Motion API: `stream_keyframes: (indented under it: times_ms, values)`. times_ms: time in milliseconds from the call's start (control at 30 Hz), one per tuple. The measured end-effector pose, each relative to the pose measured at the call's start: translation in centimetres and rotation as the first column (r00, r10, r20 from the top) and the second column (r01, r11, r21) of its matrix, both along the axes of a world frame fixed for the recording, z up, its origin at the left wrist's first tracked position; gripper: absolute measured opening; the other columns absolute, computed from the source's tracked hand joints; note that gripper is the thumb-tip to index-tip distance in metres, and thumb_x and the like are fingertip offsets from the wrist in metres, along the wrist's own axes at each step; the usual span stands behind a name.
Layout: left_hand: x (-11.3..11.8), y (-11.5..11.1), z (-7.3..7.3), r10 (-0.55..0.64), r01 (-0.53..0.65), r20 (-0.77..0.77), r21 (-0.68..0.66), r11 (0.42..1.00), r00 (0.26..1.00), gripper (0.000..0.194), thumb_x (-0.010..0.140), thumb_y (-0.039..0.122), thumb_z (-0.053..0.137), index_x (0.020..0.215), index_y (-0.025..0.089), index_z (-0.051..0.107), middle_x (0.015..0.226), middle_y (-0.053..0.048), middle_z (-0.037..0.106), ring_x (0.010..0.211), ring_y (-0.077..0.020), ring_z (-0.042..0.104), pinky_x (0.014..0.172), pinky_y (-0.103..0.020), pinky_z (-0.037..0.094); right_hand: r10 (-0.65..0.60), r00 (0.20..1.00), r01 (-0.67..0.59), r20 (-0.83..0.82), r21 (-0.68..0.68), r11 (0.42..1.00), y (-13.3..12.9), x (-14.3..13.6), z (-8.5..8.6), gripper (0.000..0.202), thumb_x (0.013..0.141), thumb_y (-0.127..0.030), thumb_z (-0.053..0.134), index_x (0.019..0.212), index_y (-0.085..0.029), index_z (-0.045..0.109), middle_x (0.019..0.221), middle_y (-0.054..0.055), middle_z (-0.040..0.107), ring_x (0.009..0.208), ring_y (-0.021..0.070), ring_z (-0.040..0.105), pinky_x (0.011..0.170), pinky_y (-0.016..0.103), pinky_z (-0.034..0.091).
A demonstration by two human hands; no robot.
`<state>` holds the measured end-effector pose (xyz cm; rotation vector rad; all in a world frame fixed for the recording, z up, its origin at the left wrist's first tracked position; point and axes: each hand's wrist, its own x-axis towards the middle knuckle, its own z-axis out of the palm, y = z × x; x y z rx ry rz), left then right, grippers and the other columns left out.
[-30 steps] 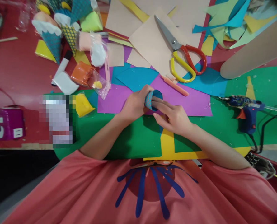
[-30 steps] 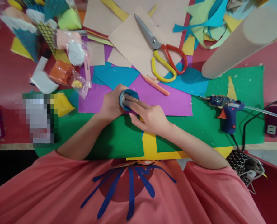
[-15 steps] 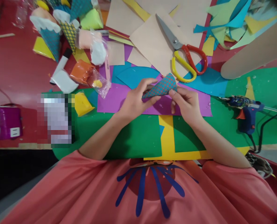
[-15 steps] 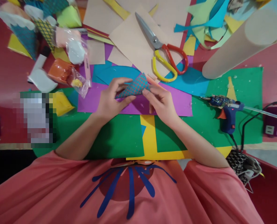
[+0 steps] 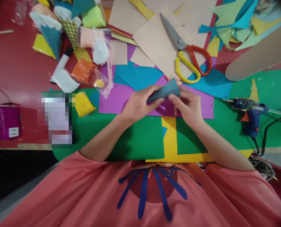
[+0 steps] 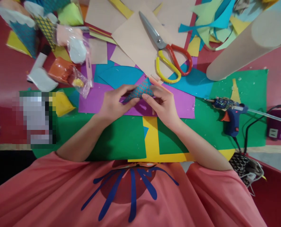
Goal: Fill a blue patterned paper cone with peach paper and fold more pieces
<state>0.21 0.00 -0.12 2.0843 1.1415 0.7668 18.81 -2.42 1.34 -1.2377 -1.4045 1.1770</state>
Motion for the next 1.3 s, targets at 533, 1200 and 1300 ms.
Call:
stream_keyframes:
  times_ms: [533,1200,1300]
  values:
    - [0.3,0.1,0.0,-0.119,0.117,-0.013,-0.119,0.986,0.993,0.043,0.082,0.030,0.057,0.123,0.017,0.056,0.117,-0.006,0.068,0.104,-0.0203,0.066,0.088,-0.031,0.053,0.001,0.936,-0.138,0.351,0.365,0.921,-0.8,-0.2,-0.4,0.034,0.093,-0.026,0.055,0.060,-0.017,0.057,0.085,0.006,0.070,0.077,0.0140,0.066,0.068,0.026,0.052]
    - [0.1,-0.1,0.0,-0.116,0.115,-0.006,-0.068,0.991,0.993,0.042,0.086,0.066,0.046,0.087,0.025,0.054,0.077,0.001,0.067,0.065,-0.0118,0.063,0.056,-0.025,0.051,0.134,0.804,-0.439,0.580,0.426,0.791,-2.0,0.0,0.4,0.029,0.094,-0.031,0.047,0.107,-0.015,0.067,0.115,0.014,0.069,0.084,0.0175,0.071,0.069,0.028,0.057]
    - [0.2,0.0,0.0,-0.094,0.095,0.008,-0.082,0.992,0.996,0.042,0.083,0.067,0.049,0.088,0.026,0.053,0.080,0.002,0.068,0.068,-0.0122,0.064,0.058,-0.025,0.052,0.120,0.767,-0.463,0.630,0.415,0.783,-2.1,0.0,0.4,0.034,0.095,-0.033,0.043,0.109,-0.014,0.068,0.119,0.014,0.068,0.085,0.0187,0.070,0.069,0.030,0.057]
